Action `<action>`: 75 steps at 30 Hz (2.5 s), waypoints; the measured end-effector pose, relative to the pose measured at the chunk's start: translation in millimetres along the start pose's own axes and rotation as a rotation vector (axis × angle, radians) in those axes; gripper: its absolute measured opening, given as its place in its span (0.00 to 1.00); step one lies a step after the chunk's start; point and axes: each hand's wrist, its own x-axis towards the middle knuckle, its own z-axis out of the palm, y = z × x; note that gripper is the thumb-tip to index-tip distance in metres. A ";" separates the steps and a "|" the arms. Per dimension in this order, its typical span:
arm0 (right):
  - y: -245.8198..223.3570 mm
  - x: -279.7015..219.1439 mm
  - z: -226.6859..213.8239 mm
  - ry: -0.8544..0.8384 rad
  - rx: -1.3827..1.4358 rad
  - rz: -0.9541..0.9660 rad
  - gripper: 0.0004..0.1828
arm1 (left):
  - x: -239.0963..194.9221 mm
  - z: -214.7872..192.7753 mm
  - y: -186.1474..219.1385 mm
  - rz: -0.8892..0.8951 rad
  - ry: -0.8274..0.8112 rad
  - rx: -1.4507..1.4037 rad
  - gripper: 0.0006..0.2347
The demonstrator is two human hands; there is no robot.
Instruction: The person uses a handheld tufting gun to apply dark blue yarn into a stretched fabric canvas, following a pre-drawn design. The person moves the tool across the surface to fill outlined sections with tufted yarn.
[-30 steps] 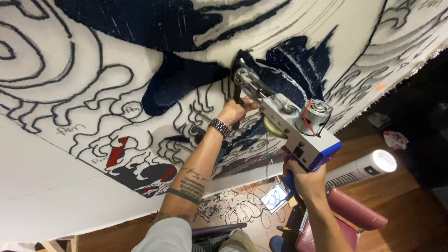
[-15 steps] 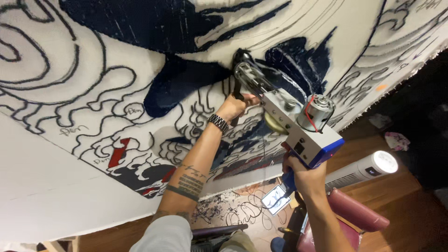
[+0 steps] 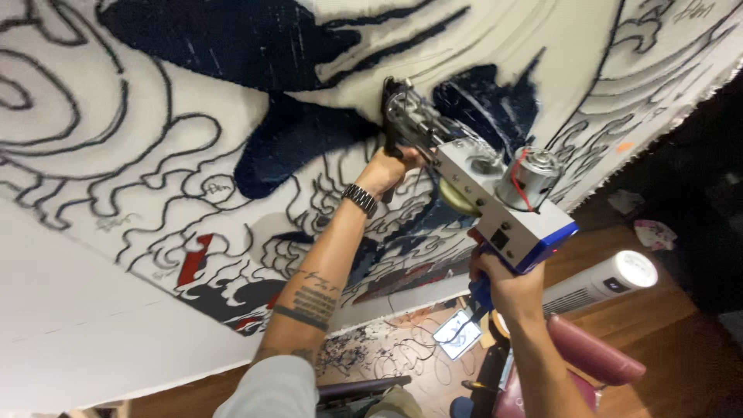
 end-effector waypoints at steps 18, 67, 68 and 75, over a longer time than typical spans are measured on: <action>-21.7 4.0 -8.8 -0.113 -0.057 -0.024 0.10 | -19.3 5.3 30.3 0.031 -0.100 -0.159 0.16; 7.4 -102.0 -125.8 -0.162 0.222 0.135 0.15 | -129.8 47.8 33.4 -0.094 -0.370 0.136 0.06; 5.7 -100.3 -120.2 -0.165 0.221 0.138 0.15 | -130.9 45.3 32.9 -0.096 -0.367 0.133 0.06; -9.9 -86.9 -77.9 -0.033 0.117 0.175 0.18 | -115.0 32.4 -1.8 -0.042 -0.368 0.139 0.16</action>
